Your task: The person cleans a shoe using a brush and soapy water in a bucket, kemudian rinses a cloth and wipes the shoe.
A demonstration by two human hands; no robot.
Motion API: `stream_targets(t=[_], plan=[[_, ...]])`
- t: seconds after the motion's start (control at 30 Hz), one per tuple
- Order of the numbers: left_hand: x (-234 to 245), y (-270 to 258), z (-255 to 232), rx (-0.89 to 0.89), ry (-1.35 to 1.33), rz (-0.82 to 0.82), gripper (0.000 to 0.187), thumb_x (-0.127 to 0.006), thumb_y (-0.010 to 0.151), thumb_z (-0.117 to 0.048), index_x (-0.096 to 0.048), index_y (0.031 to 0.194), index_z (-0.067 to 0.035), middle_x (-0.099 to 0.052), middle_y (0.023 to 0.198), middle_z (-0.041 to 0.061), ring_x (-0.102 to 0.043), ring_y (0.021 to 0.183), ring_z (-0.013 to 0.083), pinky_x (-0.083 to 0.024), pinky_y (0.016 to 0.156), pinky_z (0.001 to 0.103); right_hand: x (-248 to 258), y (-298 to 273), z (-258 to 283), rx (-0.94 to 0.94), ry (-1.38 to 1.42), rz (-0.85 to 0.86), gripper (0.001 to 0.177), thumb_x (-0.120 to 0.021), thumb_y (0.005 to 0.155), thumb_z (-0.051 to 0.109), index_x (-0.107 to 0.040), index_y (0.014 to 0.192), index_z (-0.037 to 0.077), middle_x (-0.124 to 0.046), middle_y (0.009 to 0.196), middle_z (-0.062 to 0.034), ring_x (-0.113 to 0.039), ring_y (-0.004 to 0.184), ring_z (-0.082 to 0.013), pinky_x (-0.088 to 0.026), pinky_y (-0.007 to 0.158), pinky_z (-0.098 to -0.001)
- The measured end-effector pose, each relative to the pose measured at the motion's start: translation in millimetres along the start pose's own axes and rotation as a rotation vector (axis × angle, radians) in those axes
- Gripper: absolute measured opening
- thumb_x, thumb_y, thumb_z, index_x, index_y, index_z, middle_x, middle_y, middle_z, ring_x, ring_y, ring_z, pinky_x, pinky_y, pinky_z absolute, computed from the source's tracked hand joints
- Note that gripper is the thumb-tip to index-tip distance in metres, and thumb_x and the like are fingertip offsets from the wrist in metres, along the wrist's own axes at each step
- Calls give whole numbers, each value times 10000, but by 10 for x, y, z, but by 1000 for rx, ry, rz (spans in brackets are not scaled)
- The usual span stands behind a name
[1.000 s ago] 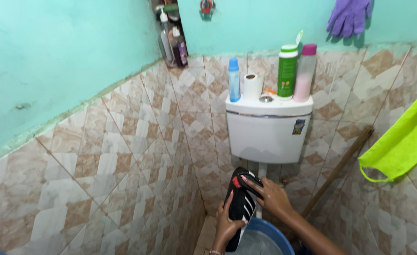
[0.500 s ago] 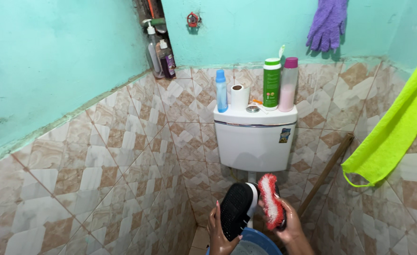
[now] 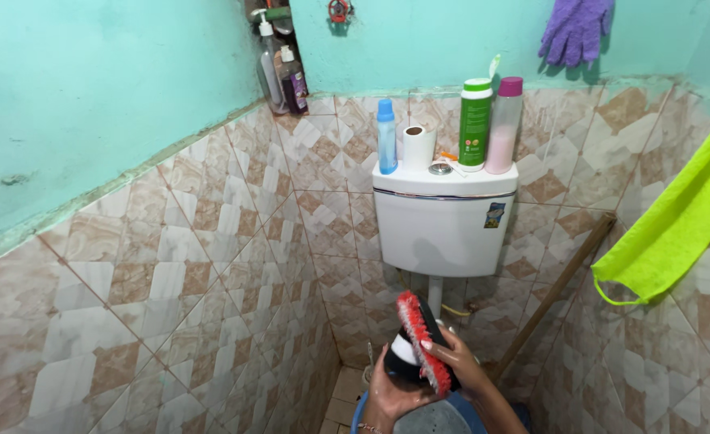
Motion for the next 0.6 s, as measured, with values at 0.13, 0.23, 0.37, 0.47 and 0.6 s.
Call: stream_targets(t=[0.13,0.23,0.37,0.47,0.6], plan=[[69,172,-164,-90,-107,-26,691,-570,872,-660,-613,1360,-172,-680,1286,169,-562,1216,417,-454,983,680,45,-124,5,-3,104,185,535,-675,902,193,-548,1380,-12,-724,1067,-119,-698,828,-150,-600,723,-321],[28,241,-317,-82,-80,-42,571,-676,900,-542,-664,1341,-179,-676,1315,142,-572,1234,405,-455,978,664,177,-277,152,90,57,184,603,-684,894,172,-512,1443,-10,-702,1112,-132,-707,892,-172,-580,780,-338],[191,289,-612,-451,98,-274,511,-740,810,-350,-703,1263,-115,-752,1214,118,-702,1131,345,-559,960,558,13,-642,789,669,-618,-119,720,-697,943,145,-404,1588,18,-529,1499,-170,-550,1267,-219,-428,1023,-374],[230,341,-792,-683,181,-296,472,-739,821,-324,-701,1223,-79,-749,1166,118,-725,1050,307,-596,907,464,-300,-706,815,641,-858,-378,767,-676,913,211,-360,1609,148,-599,1125,-138,-660,955,-253,-553,842,-373],[210,476,-1064,-866,208,57,659,-641,973,-536,-666,1123,106,-722,1020,231,-729,869,345,-621,788,431,-774,-866,459,874,-1283,-353,637,-796,840,249,-567,1435,256,-580,1195,-159,-668,905,-332,-553,746,-423]])
Point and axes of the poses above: each hand's wrist, its own y-axis towards the middle knuckle, its own x-axis out of the back of the hand, z = x × y, the point moved 9 cm from there along y, towards the middle knuckle
